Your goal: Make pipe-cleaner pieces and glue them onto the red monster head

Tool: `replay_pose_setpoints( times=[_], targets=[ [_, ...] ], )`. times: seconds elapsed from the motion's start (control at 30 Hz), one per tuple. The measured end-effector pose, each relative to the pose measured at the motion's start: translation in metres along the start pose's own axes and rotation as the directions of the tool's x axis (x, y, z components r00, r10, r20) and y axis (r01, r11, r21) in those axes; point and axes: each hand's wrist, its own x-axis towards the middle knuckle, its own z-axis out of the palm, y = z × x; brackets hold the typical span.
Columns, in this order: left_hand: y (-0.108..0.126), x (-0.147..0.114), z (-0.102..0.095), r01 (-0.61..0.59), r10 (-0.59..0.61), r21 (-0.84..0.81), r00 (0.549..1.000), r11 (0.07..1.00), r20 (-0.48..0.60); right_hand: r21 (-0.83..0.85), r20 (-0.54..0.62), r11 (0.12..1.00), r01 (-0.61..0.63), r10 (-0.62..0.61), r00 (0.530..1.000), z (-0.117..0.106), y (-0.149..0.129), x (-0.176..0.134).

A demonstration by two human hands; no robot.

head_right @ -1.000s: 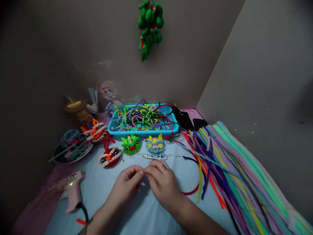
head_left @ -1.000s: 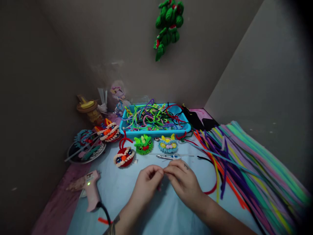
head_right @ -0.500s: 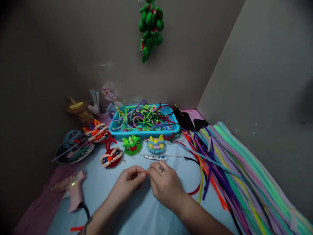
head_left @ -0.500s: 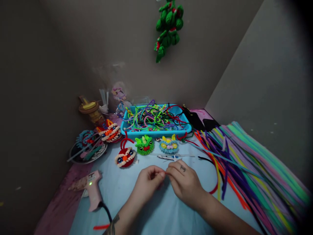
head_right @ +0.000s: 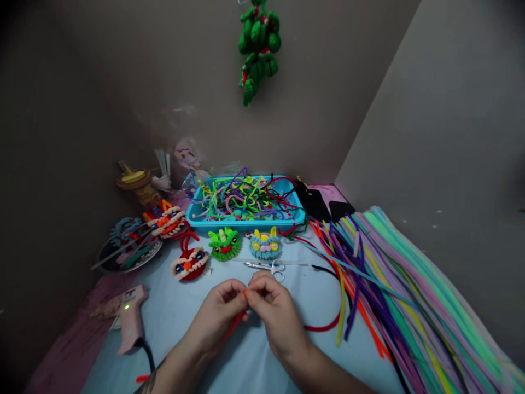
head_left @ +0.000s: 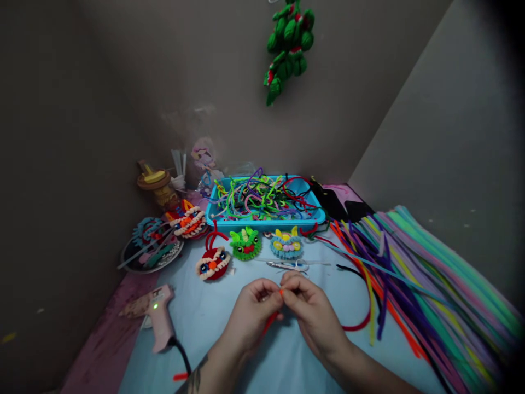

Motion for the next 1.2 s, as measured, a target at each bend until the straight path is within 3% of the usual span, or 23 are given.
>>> replay_pose_setpoints(
  times=[0.1, 0.3, 0.37, 0.5, 0.67, 0.77, 0.93, 1.07, 1.2],
  targets=[
    [0.0, 0.001, 0.0, -0.008, 0.008, -0.001, 0.998, 1.0, -0.066, -0.082, -0.02, 0.996, 0.023, -0.024, 1.0, 0.0, 0.004, -0.004],
    [0.003, 0.003, -0.005, -0.022, 0.024, 0.071, 0.999, 0.997, -0.035, -0.391, 0.033, 0.897, 0.206, -0.21, 0.977, -0.004, -0.002, -0.008],
    [0.004, 0.004, -0.007, -0.056, 0.063, 0.148, 0.997, 0.987, -0.045, -0.427, 0.087, 0.877, 0.223, -0.205, 0.975, -0.007, -0.006, -0.003],
    [0.009, 0.005, -0.009, -0.088, 0.106, 0.337, 0.994, 0.938, -0.036, -0.405, 0.115, 0.906, 0.122, -0.082, 0.99, -0.013, -0.009, 0.008],
    [0.013, 0.004, -0.006, -0.071, 0.098, 0.416, 0.994, 0.906, -0.043, -0.445, 0.169, 0.891, 0.086, -0.01, 0.986, -0.018, -0.009, 0.014],
    [0.013, 0.002, -0.004, -0.103, 0.137, 0.487, 0.99, 0.867, -0.034, -0.521, 0.203, 0.836, 0.172, -0.074, 0.976, -0.019, -0.007, 0.011],
    [0.009, -0.003, -0.004, -0.212, 0.267, 0.653, 0.964, 0.727, 0.016, -0.623, 0.263, 0.713, 0.322, -0.196, 0.945, -0.019, -0.004, 0.006],
    [0.009, 0.0, -0.006, -0.204, 0.244, 0.632, 0.969, 0.748, 0.024, -0.552, 0.231, 0.808, 0.207, -0.09, 0.969, -0.02, -0.009, 0.009],
    [0.007, 0.005, -0.008, -0.087, 0.084, 0.445, 0.996, 0.891, 0.027, -0.267, 0.21, 0.963, -0.047, 0.106, 0.972, -0.016, -0.014, 0.011]
  ],
)
